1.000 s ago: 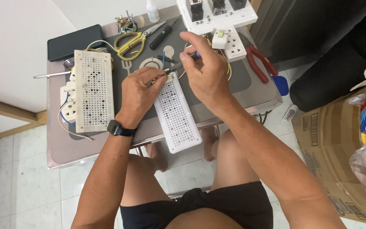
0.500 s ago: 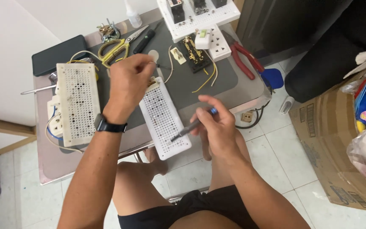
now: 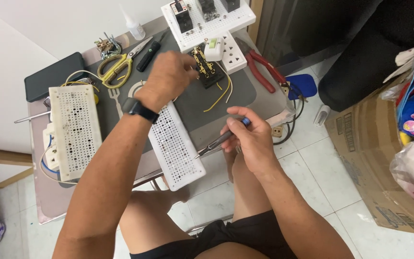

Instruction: Wiring an electrical component by connecting wires to terminals using a screwdriver on a repair bench.

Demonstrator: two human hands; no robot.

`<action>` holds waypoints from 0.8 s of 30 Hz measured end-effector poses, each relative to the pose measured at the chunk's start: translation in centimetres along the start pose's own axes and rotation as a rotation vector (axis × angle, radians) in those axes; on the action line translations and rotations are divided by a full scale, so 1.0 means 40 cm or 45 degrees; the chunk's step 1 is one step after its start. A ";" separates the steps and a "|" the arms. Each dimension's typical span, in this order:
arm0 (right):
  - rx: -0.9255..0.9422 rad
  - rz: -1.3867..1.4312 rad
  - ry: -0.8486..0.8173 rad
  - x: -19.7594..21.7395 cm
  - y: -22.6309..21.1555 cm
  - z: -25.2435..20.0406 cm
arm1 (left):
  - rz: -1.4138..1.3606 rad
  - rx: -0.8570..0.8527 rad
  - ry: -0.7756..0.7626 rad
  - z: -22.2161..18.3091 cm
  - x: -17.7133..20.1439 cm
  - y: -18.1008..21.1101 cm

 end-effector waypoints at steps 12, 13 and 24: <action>0.145 -1.232 -0.519 -0.182 -0.032 0.000 | 0.084 -0.153 -0.073 -0.290 0.164 -0.081; 0.147 -1.230 -0.540 -0.206 -0.024 0.001 | 0.090 -0.136 -0.067 -0.298 0.155 -0.102; 0.283 -1.788 -0.705 -0.272 -0.010 -0.003 | 0.056 -0.100 -0.022 -0.298 0.147 -0.142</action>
Point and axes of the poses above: each hand's wrist, its own z-axis towards the middle knuckle, its own x-axis out of the back of the hand, y = z × x, the point moved 6 cm from there along z, towards the middle knuckle, and after that the axes turned 6 degrees about -x, right-handed, at the moved point
